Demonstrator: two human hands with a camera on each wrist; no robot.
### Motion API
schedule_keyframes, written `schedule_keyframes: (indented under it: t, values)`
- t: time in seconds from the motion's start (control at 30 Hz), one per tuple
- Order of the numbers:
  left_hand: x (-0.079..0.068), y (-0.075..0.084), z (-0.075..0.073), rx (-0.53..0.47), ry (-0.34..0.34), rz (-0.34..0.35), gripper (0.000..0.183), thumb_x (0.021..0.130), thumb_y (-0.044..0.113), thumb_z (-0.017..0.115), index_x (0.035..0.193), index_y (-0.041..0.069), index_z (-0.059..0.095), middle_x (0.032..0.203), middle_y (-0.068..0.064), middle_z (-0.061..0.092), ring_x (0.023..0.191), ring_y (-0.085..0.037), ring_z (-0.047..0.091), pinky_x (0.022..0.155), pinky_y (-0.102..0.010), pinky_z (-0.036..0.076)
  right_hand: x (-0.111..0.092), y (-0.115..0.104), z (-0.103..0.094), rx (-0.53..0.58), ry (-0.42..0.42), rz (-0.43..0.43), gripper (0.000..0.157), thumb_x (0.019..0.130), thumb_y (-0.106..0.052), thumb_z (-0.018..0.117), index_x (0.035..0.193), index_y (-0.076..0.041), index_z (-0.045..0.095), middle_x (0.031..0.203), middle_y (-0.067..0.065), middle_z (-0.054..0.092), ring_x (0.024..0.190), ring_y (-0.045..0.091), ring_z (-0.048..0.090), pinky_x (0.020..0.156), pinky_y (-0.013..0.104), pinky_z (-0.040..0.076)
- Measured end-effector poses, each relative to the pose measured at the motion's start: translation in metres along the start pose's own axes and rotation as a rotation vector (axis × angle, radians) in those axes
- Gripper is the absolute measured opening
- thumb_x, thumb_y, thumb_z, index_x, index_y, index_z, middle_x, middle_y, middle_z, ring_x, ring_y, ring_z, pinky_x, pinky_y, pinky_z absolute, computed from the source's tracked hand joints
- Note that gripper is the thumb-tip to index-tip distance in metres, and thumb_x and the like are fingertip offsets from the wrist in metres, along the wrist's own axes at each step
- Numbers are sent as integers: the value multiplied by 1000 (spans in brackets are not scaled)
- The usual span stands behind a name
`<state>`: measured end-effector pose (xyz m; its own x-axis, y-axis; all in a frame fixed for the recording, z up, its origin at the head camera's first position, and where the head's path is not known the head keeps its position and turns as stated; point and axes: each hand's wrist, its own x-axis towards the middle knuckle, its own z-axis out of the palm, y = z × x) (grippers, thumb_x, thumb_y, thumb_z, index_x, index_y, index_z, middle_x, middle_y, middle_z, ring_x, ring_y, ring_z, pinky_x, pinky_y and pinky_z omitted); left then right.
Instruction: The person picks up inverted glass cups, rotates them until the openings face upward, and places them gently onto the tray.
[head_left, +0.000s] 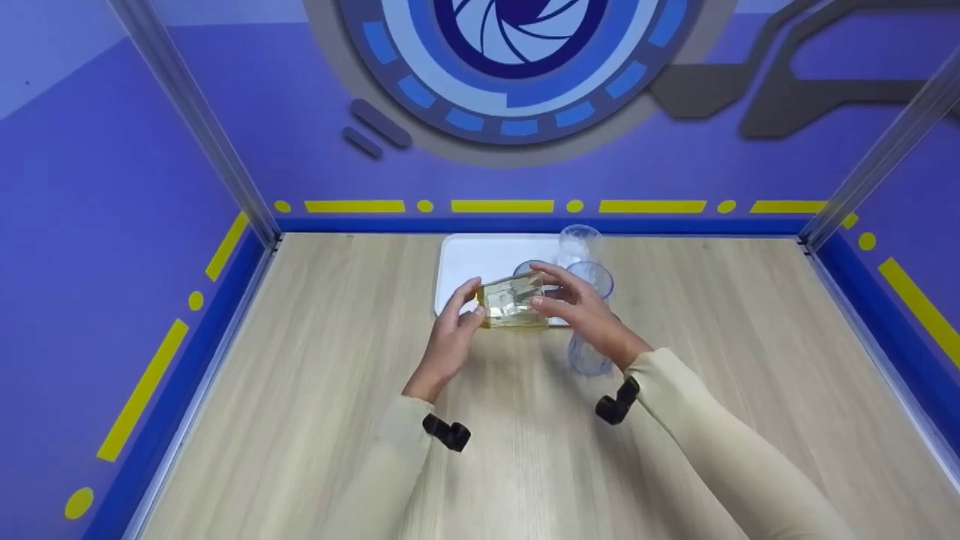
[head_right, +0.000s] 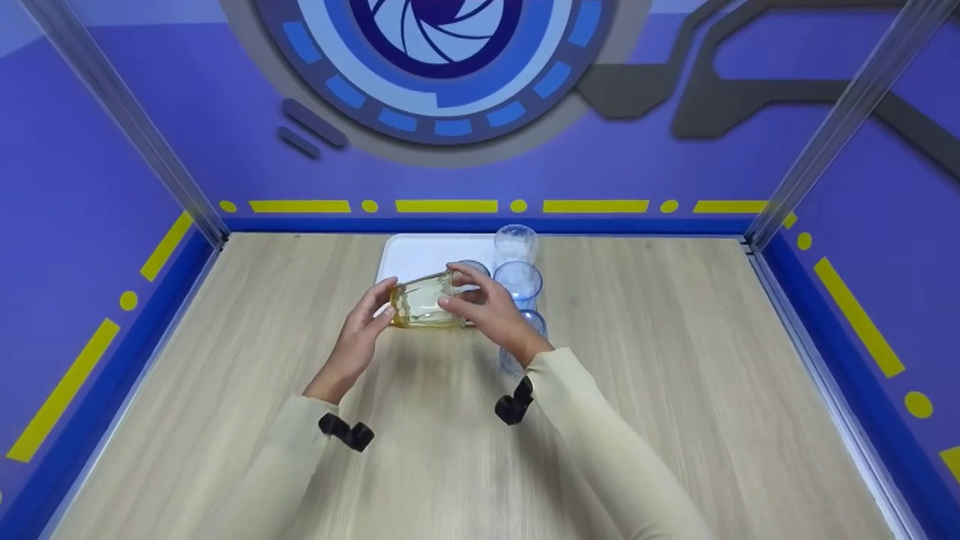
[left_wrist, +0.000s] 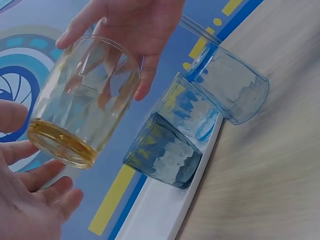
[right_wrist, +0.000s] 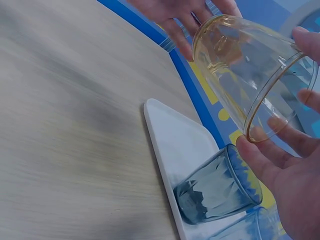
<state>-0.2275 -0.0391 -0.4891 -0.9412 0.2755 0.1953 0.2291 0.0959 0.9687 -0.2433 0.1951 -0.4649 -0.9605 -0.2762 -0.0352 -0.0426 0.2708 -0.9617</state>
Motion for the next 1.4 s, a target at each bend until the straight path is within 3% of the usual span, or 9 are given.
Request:
schedule_keyframes:
  t: [0.17,0.3,0.5,0.77,1.1,1.4]
  values:
    - [-1,1,1,177,37,1,60,95,31,59,149,18,35,153,-5,37,143,-22,31,117,-49,27,1,-1,1,-63,2,3,55,86,-47,68,137,-46,46,139,-1,49,125,24,50,98,48,50]
    - [-2,2,5,349,9,33,72,88,39,68,149,24,34,154,-3,34,144,-22,30,116,-48,28,2,0,1,-82,-2,-6,57,85,-44,70,137,-45,46,138,0,49,124,27,50,92,45,54]
    - [-3,4,10,499,-12,107,83,81,39,77,149,19,33,154,-4,33,144,-23,29,115,-47,32,3,4,5,-135,1,-30,62,85,-38,73,141,-36,46,138,6,50,123,30,51,86,38,54]
    - [4,5,19,529,-38,169,87,76,33,82,148,15,35,151,-5,35,141,-23,33,114,-44,34,0,7,6,-166,36,-23,66,84,-34,74,143,-28,46,140,10,50,121,33,52,84,40,54]
    - [10,7,30,553,-62,187,88,76,32,82,147,13,35,150,-7,35,136,-25,39,110,-44,39,-2,4,10,-184,57,25,61,84,-36,74,139,-39,47,137,4,50,123,31,49,85,40,55]
    - [15,7,40,637,-44,230,89,74,34,83,146,13,36,148,-9,37,139,-27,37,112,-43,38,-3,3,13,-218,97,35,75,82,-40,75,146,-25,40,138,7,52,122,28,52,90,45,53]
